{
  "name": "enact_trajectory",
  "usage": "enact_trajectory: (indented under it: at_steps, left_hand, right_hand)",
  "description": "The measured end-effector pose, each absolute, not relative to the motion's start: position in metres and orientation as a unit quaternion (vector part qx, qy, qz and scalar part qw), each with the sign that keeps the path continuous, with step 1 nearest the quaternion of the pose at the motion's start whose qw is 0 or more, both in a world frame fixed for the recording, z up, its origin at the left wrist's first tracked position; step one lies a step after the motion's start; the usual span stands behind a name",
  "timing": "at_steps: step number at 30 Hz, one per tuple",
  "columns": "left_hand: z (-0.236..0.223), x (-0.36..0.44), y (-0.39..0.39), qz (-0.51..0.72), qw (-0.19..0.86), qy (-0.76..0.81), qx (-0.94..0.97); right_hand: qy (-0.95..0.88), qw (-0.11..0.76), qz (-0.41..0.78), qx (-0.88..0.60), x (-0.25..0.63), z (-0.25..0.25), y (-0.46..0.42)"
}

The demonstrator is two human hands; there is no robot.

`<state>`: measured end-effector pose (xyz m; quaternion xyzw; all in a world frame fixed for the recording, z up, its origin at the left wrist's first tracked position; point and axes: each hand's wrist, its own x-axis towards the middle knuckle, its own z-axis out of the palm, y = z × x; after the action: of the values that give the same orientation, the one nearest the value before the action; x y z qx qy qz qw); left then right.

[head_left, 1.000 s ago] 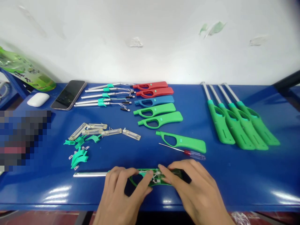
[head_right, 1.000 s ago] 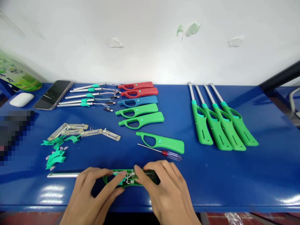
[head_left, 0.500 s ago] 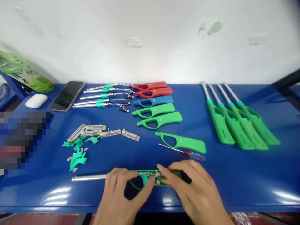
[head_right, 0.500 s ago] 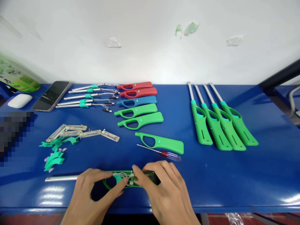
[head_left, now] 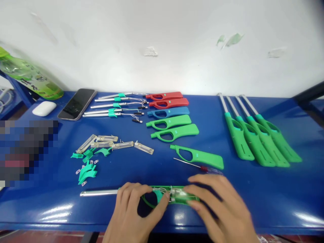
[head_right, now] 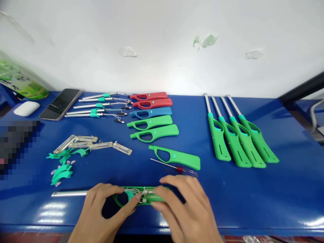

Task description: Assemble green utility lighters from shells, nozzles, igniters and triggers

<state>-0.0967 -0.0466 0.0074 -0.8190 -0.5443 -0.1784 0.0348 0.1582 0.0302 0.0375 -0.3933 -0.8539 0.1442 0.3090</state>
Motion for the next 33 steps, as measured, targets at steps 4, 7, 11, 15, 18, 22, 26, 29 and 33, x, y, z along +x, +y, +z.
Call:
enact_trajectory:
  at_steps: [4, 7, 11, 15, 18, 22, 26, 29, 33]
  left_hand:
    - [0.006, -0.095, -0.047, -0.175, 0.034, -0.555, -0.813]
    - [0.006, -0.093, -0.044, -0.191, 0.049, -0.546, -0.815]
    - [0.008, -0.089, -0.041, -0.240, 0.030, -0.549, -0.800]
    - [0.011, -0.088, -0.040, -0.265, 0.004, -0.551, -0.791]
    - [0.012, -0.088, -0.040, -0.264, 0.000, -0.547, -0.794]
    - [0.011, -0.088, -0.039, -0.271, 0.011, -0.544, -0.794]
    - [0.011, -0.087, -0.039, -0.279, 0.015, -0.546, -0.790]
    - [0.012, -0.086, -0.039, -0.285, 0.022, -0.549, -0.786]
    - [0.013, -0.086, -0.039, -0.284, 0.032, -0.554, -0.782]
  right_hand:
    - [-0.838, 0.305, 0.051, -0.450, 0.191, 0.038, 0.058]
    - [-0.861, 0.238, 0.045, -0.446, 0.214, 0.031, 0.077]
    - [-0.875, 0.230, 0.049, -0.423, 0.227, 0.021, 0.084]
    - [-0.877, 0.246, 0.062, -0.408, 0.227, 0.022, 0.083]
    - [-0.880, 0.242, 0.061, -0.403, 0.228, 0.025, 0.085]
    - [-0.886, 0.236, 0.042, -0.398, 0.232, 0.026, 0.089]
    - [-0.889, 0.230, 0.018, -0.397, 0.231, 0.023, 0.092]
    - [-0.892, 0.233, 0.004, -0.388, 0.227, 0.019, 0.092]
    - [-0.889, 0.245, -0.009, -0.386, 0.230, 0.012, 0.091]
